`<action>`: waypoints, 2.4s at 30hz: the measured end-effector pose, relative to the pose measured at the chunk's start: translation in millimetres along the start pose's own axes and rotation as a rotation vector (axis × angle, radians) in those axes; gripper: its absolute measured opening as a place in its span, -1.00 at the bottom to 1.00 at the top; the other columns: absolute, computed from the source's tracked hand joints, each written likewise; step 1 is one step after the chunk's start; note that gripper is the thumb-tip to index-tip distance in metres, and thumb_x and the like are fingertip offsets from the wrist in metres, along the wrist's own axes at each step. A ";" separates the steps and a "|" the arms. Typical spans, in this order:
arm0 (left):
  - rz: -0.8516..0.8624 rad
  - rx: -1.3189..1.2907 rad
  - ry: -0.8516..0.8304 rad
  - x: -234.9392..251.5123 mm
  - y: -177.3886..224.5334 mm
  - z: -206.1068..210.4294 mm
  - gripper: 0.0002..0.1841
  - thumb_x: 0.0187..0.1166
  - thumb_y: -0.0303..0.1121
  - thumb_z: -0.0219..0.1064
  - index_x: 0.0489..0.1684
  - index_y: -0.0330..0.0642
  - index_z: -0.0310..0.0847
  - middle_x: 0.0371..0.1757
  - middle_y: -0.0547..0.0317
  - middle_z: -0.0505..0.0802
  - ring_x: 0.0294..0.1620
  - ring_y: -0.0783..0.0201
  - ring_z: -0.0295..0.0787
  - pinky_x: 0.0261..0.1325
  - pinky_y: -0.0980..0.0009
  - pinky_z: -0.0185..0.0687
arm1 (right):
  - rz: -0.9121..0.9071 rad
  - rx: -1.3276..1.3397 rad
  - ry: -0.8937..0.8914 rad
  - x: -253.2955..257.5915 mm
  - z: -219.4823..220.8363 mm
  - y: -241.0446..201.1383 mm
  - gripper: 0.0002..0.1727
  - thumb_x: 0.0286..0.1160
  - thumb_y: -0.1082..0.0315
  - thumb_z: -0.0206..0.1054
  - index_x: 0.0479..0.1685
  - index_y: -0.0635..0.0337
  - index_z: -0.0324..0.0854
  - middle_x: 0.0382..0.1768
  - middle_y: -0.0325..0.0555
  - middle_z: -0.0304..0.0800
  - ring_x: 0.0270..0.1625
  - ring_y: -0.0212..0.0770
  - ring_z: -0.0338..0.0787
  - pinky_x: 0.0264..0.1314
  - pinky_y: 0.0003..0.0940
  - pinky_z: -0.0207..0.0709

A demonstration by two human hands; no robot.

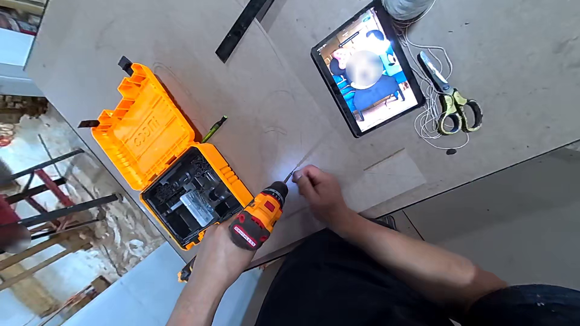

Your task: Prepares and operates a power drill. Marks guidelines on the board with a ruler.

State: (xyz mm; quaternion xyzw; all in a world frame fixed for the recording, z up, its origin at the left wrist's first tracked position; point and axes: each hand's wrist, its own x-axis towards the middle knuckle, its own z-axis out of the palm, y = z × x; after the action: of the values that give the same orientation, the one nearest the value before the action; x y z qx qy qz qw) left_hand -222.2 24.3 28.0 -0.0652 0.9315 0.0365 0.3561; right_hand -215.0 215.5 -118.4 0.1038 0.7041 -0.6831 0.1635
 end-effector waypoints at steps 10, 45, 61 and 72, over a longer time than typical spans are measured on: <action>0.090 0.036 -0.020 8.4 -2.6 -6.6 -0.57 0.17 0.07 0.40 -0.41 -0.17 0.77 -0.46 0.10 0.83 -0.32 0.16 0.85 -0.22 0.01 0.68 | -0.726 0.072 -0.160 13.2 47.6 -51.1 -0.63 0.32 0.04 0.35 -0.21 0.17 0.84 -0.37 -0.18 0.85 -0.26 -0.24 0.82 -0.26 -0.26 0.68; 0.175 -0.010 0.033 19.0 -16.6 -2.9 -0.49 0.06 0.21 0.35 -0.45 -0.10 0.78 -0.50 0.24 0.82 -0.38 0.35 0.82 -0.29 0.18 0.69 | -0.750 0.124 -0.103 17.6 57.6 -42.2 -0.49 0.39 -0.09 0.27 -0.19 0.21 0.83 -0.26 -0.08 0.92 -0.17 -0.19 0.87 -0.13 -0.22 0.71; 0.160 -0.001 0.016 23.6 -11.1 3.7 -0.52 0.07 0.17 0.37 -0.45 -0.11 0.78 -0.49 0.21 0.83 -0.38 0.31 0.83 -0.30 0.15 0.69 | -0.732 0.183 -0.153 22.7 50.8 -31.8 -0.46 0.43 -0.12 0.25 -0.17 0.23 0.82 -0.27 -0.07 0.91 -0.16 -0.18 0.87 -0.08 -0.20 0.72; 0.113 -0.019 0.006 26.1 -5.2 7.4 -0.54 0.11 0.13 0.34 -0.39 -0.11 0.78 -0.46 0.23 0.83 -0.33 0.34 0.82 -0.25 0.19 0.68 | -0.719 0.185 -0.169 28.2 49.2 -27.2 -0.48 0.41 -0.11 0.27 -0.19 0.21 0.82 -0.27 -0.10 0.91 -0.18 -0.20 0.86 -0.13 -0.23 0.70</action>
State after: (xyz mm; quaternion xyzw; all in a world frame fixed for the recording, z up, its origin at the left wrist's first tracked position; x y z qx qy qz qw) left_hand -235.8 17.5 4.9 -0.0159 0.9344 0.0652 0.3499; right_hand -246.8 163.0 -104.3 -0.1924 0.6150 -0.7637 -0.0391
